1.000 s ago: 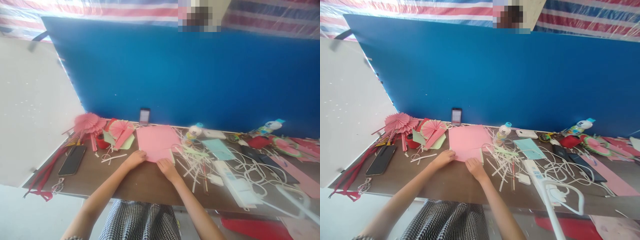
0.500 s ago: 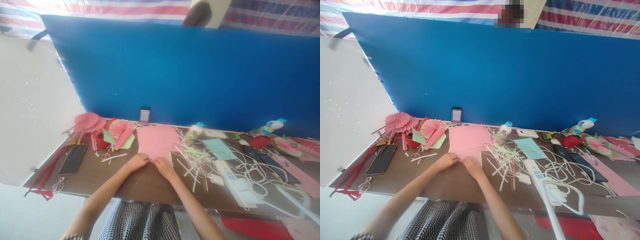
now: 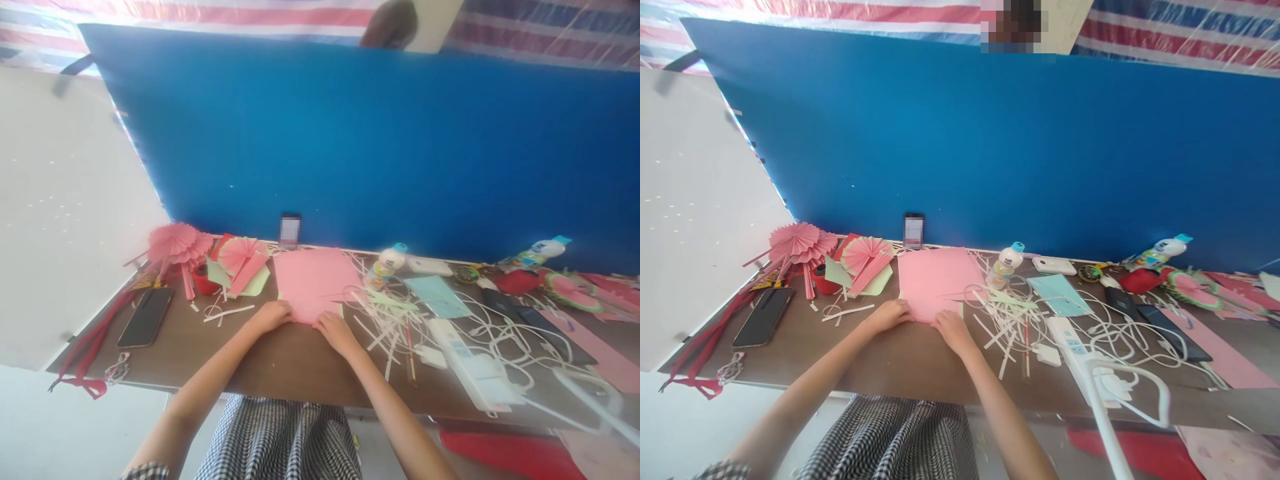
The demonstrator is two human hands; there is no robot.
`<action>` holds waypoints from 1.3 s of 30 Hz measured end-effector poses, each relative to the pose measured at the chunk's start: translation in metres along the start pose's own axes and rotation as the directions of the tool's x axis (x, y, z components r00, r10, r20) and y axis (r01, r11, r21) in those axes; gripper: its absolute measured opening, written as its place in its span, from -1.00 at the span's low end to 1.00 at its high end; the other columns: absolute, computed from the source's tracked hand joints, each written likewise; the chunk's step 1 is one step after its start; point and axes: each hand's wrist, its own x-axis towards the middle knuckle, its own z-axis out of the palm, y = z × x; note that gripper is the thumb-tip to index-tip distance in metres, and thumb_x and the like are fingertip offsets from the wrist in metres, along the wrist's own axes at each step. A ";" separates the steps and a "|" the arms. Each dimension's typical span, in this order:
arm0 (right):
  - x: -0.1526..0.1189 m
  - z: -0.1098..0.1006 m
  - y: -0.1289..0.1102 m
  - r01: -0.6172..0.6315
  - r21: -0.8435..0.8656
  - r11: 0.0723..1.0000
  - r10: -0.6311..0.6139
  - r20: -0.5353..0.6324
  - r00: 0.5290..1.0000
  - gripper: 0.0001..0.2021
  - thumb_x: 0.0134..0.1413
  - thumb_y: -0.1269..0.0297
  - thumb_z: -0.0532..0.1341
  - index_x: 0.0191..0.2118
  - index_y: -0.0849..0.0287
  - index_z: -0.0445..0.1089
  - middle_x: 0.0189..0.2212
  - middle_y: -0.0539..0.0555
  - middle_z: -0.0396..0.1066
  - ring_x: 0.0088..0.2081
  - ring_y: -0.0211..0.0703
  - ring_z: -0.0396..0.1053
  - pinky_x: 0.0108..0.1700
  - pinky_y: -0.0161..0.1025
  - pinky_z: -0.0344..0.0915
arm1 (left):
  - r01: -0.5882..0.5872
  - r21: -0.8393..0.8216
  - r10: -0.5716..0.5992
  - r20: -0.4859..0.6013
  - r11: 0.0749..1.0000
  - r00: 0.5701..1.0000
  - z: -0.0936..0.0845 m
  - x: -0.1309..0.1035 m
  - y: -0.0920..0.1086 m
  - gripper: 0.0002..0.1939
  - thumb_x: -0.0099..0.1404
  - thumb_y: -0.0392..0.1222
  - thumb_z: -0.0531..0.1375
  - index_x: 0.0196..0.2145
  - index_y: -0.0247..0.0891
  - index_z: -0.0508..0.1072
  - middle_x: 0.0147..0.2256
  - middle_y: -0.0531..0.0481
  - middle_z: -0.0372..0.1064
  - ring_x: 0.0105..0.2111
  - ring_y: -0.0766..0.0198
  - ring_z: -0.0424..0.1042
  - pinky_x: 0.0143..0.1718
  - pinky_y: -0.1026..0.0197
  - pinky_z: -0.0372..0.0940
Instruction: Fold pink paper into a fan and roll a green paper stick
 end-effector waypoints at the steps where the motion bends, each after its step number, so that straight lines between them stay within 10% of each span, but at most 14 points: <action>1: -0.003 -0.003 0.004 -0.010 0.004 1.000 0.010 0.004 1.000 -0.76 0.12 0.18 0.01 -0.49 0.17 0.24 -0.51 0.04 0.29 -0.42 -0.17 0.26 -0.36 -0.26 0.15 | 0.024 -0.011 -0.023 0.013 1.000 1.000 -0.002 -0.001 -0.003 -0.62 0.22 0.06 -0.04 -0.49 -0.29 0.35 -0.47 -0.03 0.30 -0.45 0.28 0.30 -0.49 0.30 0.07; 22: -0.029 -0.002 0.046 -0.341 0.373 0.863 0.351 0.041 0.935 -0.65 0.05 0.06 -0.01 -0.62 0.16 0.17 -0.41 0.02 0.14 -0.39 -0.22 0.23 -0.25 -0.22 0.20 | 0.433 -0.032 -0.433 0.001 0.901 0.902 -0.006 -0.006 -0.011 -0.49 0.16 0.19 -0.05 -0.58 -0.27 0.42 -0.31 -0.04 0.23 -0.28 0.19 0.23 -0.33 0.18 0.04; 33: -0.024 -0.002 0.046 -0.368 0.164 0.915 0.363 0.058 0.930 -0.70 0.05 0.12 0.03 -0.57 0.19 0.20 -0.43 0.07 0.20 -0.38 -0.18 0.25 -0.27 -0.22 0.21 | 0.425 0.207 -0.428 -0.034 0.881 0.903 -0.005 -0.002 -0.003 -0.61 0.14 0.10 0.06 -0.31 -0.31 0.35 -0.26 -0.15 0.22 -0.25 0.09 0.22 -0.29 0.12 0.05; 39: -0.008 -0.016 -0.011 -0.221 -0.094 0.971 0.211 -0.102 0.972 -0.78 0.09 0.39 -0.05 -0.23 0.26 0.30 -0.24 0.23 0.31 -0.16 -0.01 0.23 -0.12 -0.07 0.14 | 0.332 0.282 -0.328 -0.063 0.900 0.943 -0.004 -0.006 -0.001 -0.68 0.17 0.03 0.05 -0.24 -0.26 0.27 -0.25 -0.12 0.23 -0.25 0.10 0.21 -0.28 0.11 0.05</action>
